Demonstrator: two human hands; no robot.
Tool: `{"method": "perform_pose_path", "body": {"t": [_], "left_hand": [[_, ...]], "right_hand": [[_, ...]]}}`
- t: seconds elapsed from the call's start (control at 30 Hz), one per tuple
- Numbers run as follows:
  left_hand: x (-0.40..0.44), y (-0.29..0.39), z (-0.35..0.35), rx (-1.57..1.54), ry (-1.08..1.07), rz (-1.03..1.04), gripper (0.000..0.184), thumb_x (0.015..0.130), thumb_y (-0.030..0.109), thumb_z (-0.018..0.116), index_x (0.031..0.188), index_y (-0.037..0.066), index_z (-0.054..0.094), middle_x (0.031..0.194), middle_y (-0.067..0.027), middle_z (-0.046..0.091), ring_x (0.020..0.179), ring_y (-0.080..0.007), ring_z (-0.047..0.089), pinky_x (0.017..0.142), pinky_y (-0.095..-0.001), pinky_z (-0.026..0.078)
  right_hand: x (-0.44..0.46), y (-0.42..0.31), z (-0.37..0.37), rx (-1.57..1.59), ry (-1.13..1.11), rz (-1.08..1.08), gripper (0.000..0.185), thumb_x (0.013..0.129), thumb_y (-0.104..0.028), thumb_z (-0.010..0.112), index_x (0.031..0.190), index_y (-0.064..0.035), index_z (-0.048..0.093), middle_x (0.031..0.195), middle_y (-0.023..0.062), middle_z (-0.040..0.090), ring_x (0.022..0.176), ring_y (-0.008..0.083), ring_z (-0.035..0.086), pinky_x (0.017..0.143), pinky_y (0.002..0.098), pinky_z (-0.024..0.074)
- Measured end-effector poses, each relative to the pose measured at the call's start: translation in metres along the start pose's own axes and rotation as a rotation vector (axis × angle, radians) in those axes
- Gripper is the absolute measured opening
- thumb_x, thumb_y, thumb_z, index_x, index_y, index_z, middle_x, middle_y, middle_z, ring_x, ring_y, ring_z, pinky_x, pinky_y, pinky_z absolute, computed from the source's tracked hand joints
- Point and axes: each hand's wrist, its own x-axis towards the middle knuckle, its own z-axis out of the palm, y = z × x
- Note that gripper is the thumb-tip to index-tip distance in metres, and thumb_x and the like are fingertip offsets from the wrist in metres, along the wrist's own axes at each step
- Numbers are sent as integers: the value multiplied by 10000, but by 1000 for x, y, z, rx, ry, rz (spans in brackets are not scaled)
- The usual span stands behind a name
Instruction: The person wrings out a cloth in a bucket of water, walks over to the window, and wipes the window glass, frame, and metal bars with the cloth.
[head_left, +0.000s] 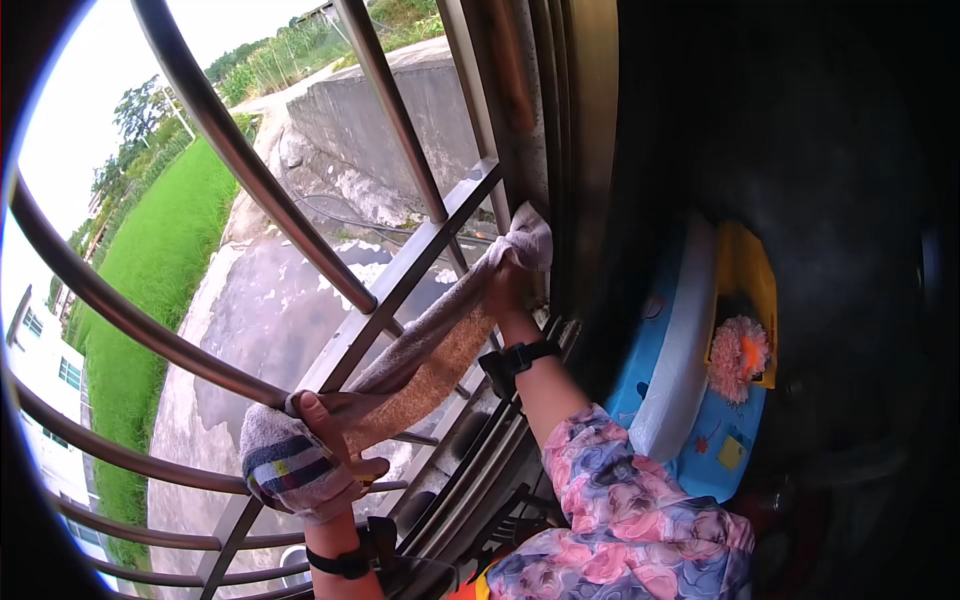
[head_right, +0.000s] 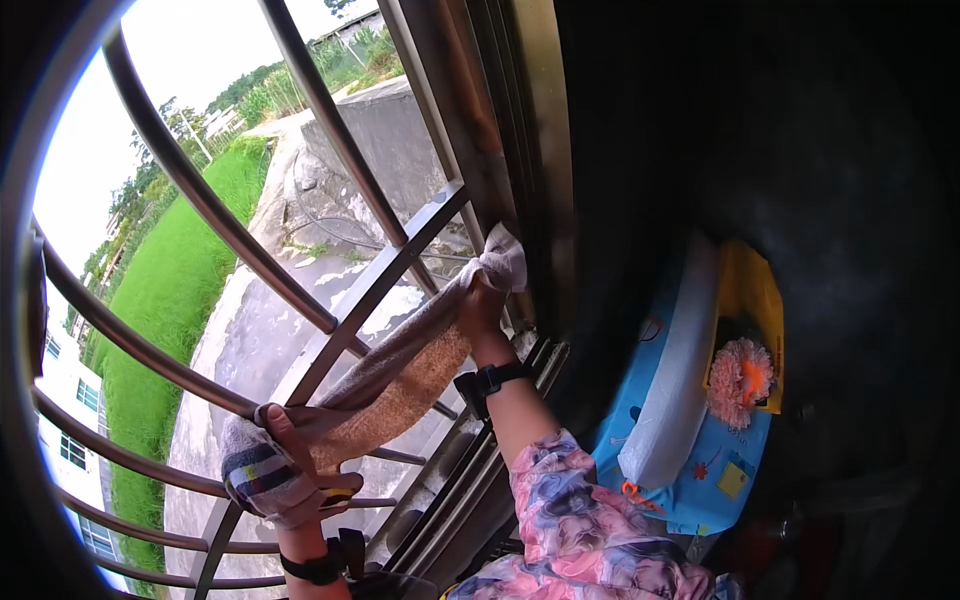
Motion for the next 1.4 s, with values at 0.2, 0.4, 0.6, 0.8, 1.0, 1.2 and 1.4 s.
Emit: {"method": "perform_pose_path", "body": {"t": [0.2,0.4,0.6,0.8,1.0,1.2,1.4], "left_hand": [[-3,2,5,98,64,6,289,888,311,484,789,55,574,671,-88,555,623,-227,531,554,-334,394],[-17,-3,-6,34,12,69,240,863,238,531,1008,49,502,902,-90,554,838,-229,548,756,-340,419],[-23,-34,-27,428,-85,338,649,779,283,611,1280,40,278,1160,-152,460,991,-272,498,849,-437,406],[-22,-41,-20,213,-32,239,576,800,263,593,1251,39,312,1142,-141,470,993,-257,498,862,-410,396],[-14,-46,-6,81,-18,160,505,820,243,574,1222,39,346,1123,-131,480,995,-242,498,875,-383,386],[-15,-50,-4,-13,-11,118,434,841,224,556,1193,39,381,1105,-121,490,998,-227,497,888,-356,376],[-37,-44,-3,-272,3,23,366,861,204,537,1164,39,415,1086,-110,501,1000,-212,497,901,-329,366]], "right_hand": [[-28,63,14,-141,-10,18,339,790,-118,492,1087,44,513,1180,269,453,1168,398,367,1012,409,248],[-37,74,10,-426,146,161,528,760,-148,514,1242,27,388,1255,267,387,1203,393,324,1047,387,179],[-12,-25,-38,-25,357,-204,351,750,-63,541,1092,15,528,1077,203,539,1058,360,475,955,396,329],[46,-39,-12,-462,443,-399,290,699,-147,620,961,-45,551,971,145,561,969,332,499,829,394,402],[20,-14,12,-297,499,73,198,758,-147,571,923,-60,502,899,136,575,850,294,563,764,357,441],[-3,56,19,405,415,684,306,813,-257,578,1039,-54,542,972,82,587,917,190,551,809,327,436],[9,-36,-19,487,153,10,373,838,-209,551,1157,-27,481,1142,100,508,1057,234,481,924,346,359]]}}
